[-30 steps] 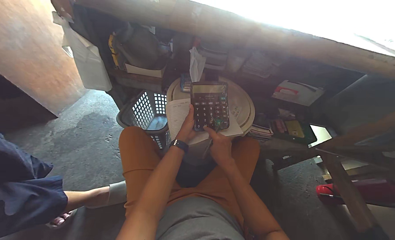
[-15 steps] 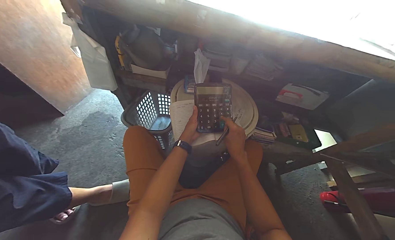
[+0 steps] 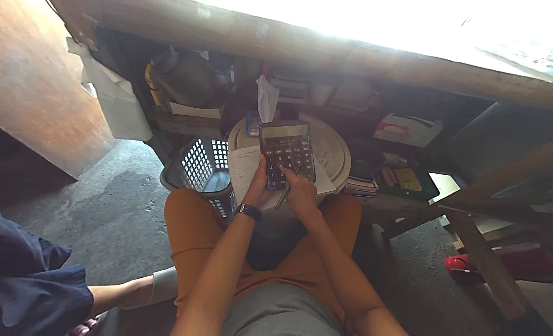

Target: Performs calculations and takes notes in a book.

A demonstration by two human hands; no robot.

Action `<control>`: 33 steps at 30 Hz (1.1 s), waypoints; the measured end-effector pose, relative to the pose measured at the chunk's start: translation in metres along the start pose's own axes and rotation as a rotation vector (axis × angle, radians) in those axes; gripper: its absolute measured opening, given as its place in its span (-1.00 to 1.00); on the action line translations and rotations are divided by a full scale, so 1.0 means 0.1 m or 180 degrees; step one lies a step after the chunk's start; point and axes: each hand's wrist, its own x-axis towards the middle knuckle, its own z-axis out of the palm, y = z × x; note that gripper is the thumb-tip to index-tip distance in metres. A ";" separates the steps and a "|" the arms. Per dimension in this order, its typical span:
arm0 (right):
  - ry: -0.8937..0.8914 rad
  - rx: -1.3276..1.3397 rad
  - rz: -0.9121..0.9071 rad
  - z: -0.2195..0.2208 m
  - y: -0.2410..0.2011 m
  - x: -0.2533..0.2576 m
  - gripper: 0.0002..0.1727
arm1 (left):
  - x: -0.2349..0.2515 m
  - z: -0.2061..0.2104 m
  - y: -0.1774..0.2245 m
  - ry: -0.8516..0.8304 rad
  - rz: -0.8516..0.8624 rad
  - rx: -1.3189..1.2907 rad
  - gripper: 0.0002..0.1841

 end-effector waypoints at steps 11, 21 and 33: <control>0.0101 -0.0133 0.0742 -0.38 0.42 -0.20 -0.53 | 0.12 0.07 0.06 0.0338 -0.0029 -0.0261 -0.33; 0.0080 0.3034 0.0850 -0.55 0.72 0.83 -0.50 | 0.15 0.00 0.10 0.0597 -0.0177 -0.0679 -0.36; -0.0267 0.1314 -0.0043 -0.88 0.80 1.00 -0.60 | 0.14 -0.03 0.10 0.0487 -0.0476 -0.0622 -0.60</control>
